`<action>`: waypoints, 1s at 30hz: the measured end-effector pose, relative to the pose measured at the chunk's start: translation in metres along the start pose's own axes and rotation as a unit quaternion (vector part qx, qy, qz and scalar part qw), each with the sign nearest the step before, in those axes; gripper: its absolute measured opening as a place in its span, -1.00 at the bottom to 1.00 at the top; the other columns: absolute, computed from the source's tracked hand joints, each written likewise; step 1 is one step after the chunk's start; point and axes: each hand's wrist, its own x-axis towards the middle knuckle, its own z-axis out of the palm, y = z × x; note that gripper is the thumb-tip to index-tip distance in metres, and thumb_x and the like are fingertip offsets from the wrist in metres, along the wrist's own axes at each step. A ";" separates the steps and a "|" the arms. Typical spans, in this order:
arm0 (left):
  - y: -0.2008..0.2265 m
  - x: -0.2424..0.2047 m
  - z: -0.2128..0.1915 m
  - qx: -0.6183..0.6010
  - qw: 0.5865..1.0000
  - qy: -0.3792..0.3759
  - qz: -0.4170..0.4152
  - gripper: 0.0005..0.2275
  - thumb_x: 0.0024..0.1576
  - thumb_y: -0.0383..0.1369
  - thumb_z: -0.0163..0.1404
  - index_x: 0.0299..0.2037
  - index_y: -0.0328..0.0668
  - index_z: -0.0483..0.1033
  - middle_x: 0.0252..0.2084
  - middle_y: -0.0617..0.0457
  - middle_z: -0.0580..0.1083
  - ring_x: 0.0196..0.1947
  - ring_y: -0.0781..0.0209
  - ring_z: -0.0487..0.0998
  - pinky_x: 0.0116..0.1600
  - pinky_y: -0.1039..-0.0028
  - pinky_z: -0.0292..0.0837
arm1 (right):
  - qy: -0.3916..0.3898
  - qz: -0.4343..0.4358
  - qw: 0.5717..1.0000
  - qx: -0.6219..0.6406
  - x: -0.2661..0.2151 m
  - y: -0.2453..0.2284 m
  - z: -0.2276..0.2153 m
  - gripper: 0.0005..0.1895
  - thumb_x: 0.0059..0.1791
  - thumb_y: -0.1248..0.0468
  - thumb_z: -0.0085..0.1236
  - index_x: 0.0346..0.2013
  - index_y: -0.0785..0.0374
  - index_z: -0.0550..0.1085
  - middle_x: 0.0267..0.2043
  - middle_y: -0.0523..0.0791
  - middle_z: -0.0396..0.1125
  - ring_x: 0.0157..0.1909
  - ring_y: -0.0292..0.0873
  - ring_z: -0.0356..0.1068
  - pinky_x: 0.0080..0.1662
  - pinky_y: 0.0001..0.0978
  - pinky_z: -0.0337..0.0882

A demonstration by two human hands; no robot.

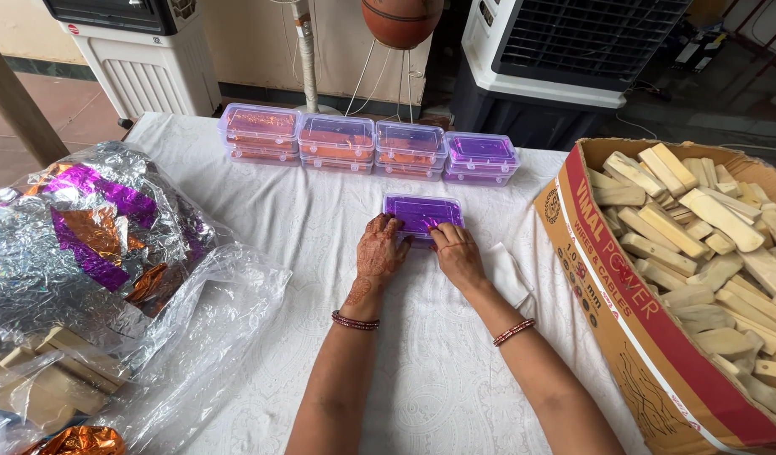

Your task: Clean wooden blocks with a cloth and wrap them in decorative foil before placing them into plastic containers.

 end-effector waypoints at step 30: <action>0.020 0.009 -0.009 -0.040 0.994 0.013 -0.097 -0.65 0.21 -0.12 0.01 0.10 -0.10 0.45 0.24 -0.18 0.30 -0.14 -0.11 0.60 -0.16 0.15 0.58 | -0.062 0.200 0.961 -0.181 0.090 0.247 0.052 -0.78 0.03 0.45 -0.03 -0.09 0.18 0.49 -0.05 -0.08 0.45 0.01 -0.01 0.48 -0.01 -0.20 0.50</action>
